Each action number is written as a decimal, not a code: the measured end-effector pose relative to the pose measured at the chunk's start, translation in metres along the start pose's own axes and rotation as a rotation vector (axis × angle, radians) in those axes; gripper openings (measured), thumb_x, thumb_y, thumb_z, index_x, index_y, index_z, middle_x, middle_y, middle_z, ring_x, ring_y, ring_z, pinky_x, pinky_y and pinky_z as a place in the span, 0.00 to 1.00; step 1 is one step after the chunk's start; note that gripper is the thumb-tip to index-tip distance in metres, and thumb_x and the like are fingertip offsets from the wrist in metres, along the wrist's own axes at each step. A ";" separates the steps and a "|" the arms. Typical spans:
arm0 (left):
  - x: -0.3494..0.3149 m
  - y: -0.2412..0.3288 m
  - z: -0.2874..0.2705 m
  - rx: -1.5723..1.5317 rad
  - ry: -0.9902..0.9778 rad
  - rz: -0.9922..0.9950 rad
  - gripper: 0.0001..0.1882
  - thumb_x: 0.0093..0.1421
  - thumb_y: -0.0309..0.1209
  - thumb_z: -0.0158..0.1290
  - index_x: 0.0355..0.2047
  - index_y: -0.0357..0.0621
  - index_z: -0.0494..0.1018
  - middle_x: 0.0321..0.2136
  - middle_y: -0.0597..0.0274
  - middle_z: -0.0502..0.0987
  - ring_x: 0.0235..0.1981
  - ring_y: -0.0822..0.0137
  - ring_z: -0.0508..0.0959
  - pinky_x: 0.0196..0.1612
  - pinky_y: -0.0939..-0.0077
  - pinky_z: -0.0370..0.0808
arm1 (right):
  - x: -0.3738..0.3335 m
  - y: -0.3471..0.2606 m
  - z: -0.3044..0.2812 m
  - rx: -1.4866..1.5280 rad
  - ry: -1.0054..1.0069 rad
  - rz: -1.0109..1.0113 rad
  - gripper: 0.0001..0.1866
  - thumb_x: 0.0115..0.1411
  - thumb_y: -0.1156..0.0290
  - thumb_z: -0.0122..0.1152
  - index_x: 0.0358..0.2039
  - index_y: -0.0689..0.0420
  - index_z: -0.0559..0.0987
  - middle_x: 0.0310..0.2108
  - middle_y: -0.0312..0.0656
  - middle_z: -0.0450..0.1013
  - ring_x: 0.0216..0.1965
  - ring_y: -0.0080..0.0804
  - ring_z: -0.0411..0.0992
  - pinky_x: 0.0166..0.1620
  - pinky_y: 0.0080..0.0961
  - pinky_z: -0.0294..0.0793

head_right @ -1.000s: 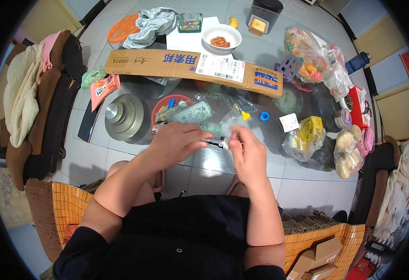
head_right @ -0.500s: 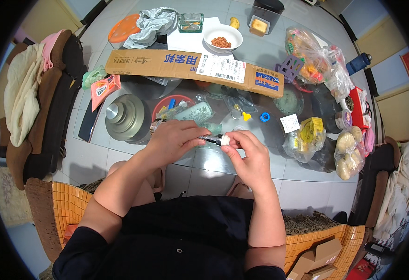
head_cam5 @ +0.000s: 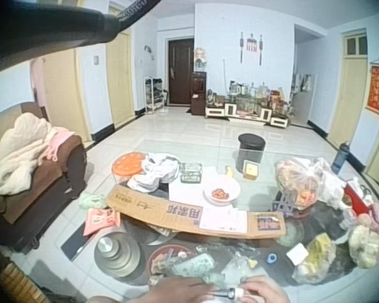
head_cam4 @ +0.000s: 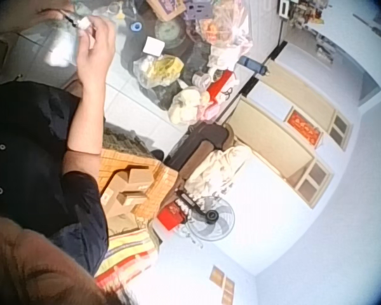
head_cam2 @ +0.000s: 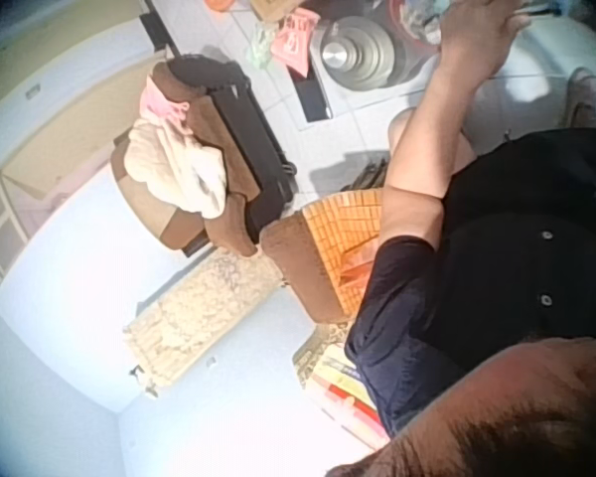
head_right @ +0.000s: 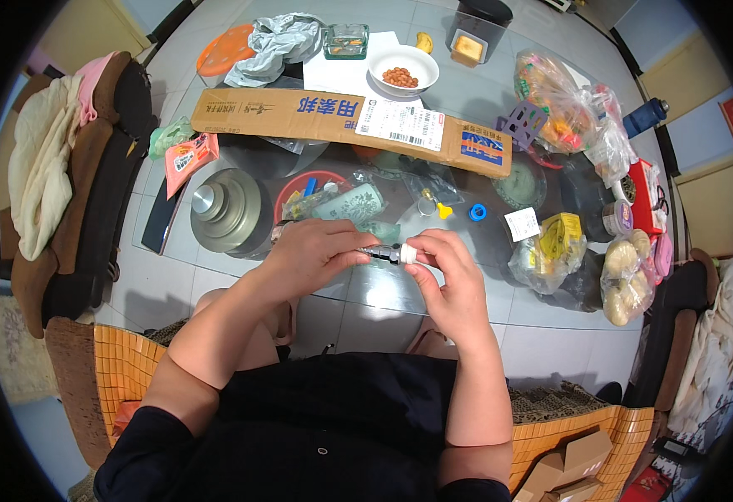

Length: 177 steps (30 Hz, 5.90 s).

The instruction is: The person assembles a chrome faucet by hand, attaching a white plastic adapter and a small white cap to the threaded end. They repeatedly screw and unscrew the components, inspecting the fit and alignment while handling the faucet and small parts over a glass table.

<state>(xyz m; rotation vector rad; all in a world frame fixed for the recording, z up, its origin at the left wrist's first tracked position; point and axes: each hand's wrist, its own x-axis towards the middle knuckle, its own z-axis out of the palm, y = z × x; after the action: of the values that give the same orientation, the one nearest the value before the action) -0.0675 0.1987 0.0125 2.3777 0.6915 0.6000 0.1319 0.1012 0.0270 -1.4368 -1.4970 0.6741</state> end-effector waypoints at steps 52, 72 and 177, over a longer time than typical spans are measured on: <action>0.004 -0.008 -0.022 -0.733 -0.712 -0.349 0.14 0.66 0.39 0.43 0.36 0.42 0.74 0.19 0.71 0.67 0.21 0.78 0.67 0.26 0.81 0.66 | -0.004 -0.010 -0.005 0.087 -0.147 -0.007 0.14 0.50 0.80 0.63 0.39 0.64 0.77 0.38 0.42 0.70 0.34 0.28 0.73 0.39 0.22 0.76; -0.004 0.005 -0.014 -0.230 -0.157 -0.115 0.13 0.57 0.35 0.53 0.42 0.46 0.75 0.30 0.61 0.76 0.30 0.58 0.76 0.32 0.69 0.70 | -0.004 -0.006 0.003 0.014 -0.045 0.077 0.13 0.49 0.79 0.65 0.37 0.65 0.77 0.35 0.42 0.72 0.33 0.27 0.74 0.37 0.20 0.76; 0.002 0.014 -0.005 -0.179 -0.102 -0.006 0.13 0.57 0.38 0.53 0.39 0.46 0.76 0.27 0.60 0.75 0.28 0.55 0.75 0.31 0.66 0.70 | -0.005 -0.014 0.003 -0.450 -0.008 -0.162 0.11 0.58 0.66 0.55 0.27 0.61 0.74 0.27 0.44 0.70 0.24 0.44 0.70 0.29 0.33 0.70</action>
<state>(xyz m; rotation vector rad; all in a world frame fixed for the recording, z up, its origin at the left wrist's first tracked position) -0.0644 0.1926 0.0257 2.2220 0.5754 0.5117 0.1221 0.0951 0.0371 -1.6166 -1.8265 0.2495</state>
